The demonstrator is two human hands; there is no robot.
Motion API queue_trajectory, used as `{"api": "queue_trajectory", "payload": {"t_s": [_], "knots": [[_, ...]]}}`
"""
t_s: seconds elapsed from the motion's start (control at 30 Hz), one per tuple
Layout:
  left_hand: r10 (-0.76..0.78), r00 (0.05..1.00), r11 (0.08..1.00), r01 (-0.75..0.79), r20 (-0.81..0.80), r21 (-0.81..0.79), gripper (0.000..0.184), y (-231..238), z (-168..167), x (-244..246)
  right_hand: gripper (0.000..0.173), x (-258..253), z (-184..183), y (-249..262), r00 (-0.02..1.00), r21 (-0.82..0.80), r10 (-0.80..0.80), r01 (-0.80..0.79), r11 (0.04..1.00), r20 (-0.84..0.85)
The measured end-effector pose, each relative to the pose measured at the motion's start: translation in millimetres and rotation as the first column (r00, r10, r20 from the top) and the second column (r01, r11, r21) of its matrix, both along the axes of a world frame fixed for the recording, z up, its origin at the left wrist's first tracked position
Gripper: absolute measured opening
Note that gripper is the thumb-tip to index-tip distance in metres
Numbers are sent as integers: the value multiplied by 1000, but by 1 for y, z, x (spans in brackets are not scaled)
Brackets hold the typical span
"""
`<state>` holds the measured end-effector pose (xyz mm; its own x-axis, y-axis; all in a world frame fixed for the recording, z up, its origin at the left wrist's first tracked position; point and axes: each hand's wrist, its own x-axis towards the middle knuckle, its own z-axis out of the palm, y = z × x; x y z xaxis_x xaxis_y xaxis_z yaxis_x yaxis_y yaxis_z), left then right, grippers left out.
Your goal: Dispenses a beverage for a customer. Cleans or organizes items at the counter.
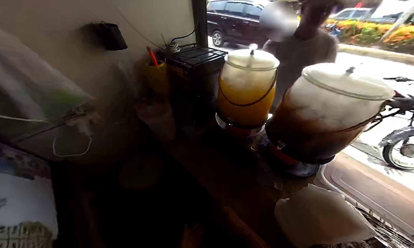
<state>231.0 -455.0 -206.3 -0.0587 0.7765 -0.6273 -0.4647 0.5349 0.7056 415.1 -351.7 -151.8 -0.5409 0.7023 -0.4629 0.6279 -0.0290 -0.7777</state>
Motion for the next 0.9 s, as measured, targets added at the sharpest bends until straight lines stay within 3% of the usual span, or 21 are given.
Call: {"api": "queue_trajectory", "payload": {"t_s": [0.1,0.23,0.3,0.37,0.43,0.47,0.57,0.67,0.73,0.8,0.87,0.9], "knots": [[136,941,990,-138,309,-15,76,-33,13,-19,34,-52,14,-37,959,-33,204,-214,976,-199],[362,845,928,-367,393,-65,52,-89,19,-68,35,-88,17,-59,958,150,202,-174,973,-205],[580,755,814,-552,305,-180,43,-122,13,-99,32,-99,9,-53,957,170,261,-239,956,-123],[777,626,621,-745,69,-244,32,-159,3,-126,32,-107,9,-47,921,197,383,-391,899,75],[768,553,509,-833,-324,-216,27,-205,-1,-152,35,-119,15,-49,821,170,489,-548,819,295],[727,538,501,-841,-426,-205,36,-231,5,-169,37,-127,16,-51,763,143,525,-608,781,378],[748,407,401,-907,-525,-131,45,-282,36,-235,41,-151,15,-62,638,48,597,-702,711,486],[841,126,229,-964,-527,135,46,-306,59,-319,42,-181,7,-83,594,-7,647,-734,679,478],[838,22,250,-904,-545,347,48,-318,70,-376,43,-201,4,-104,576,-49,690,-751,658,438],[798,30,388,-790,-602,475,50,-315,69,-436,43,-210,3,-119,597,-72,708,-743,665,377],[623,79,583,-710,-778,394,48,-303,66,-491,40,-213,2,-129,612,-92,728,-742,663,311],[428,77,683,-680,-900,267,46,-300,63,-521,39,-214,2,-129,625,-97,731,-738,668,275]]}}
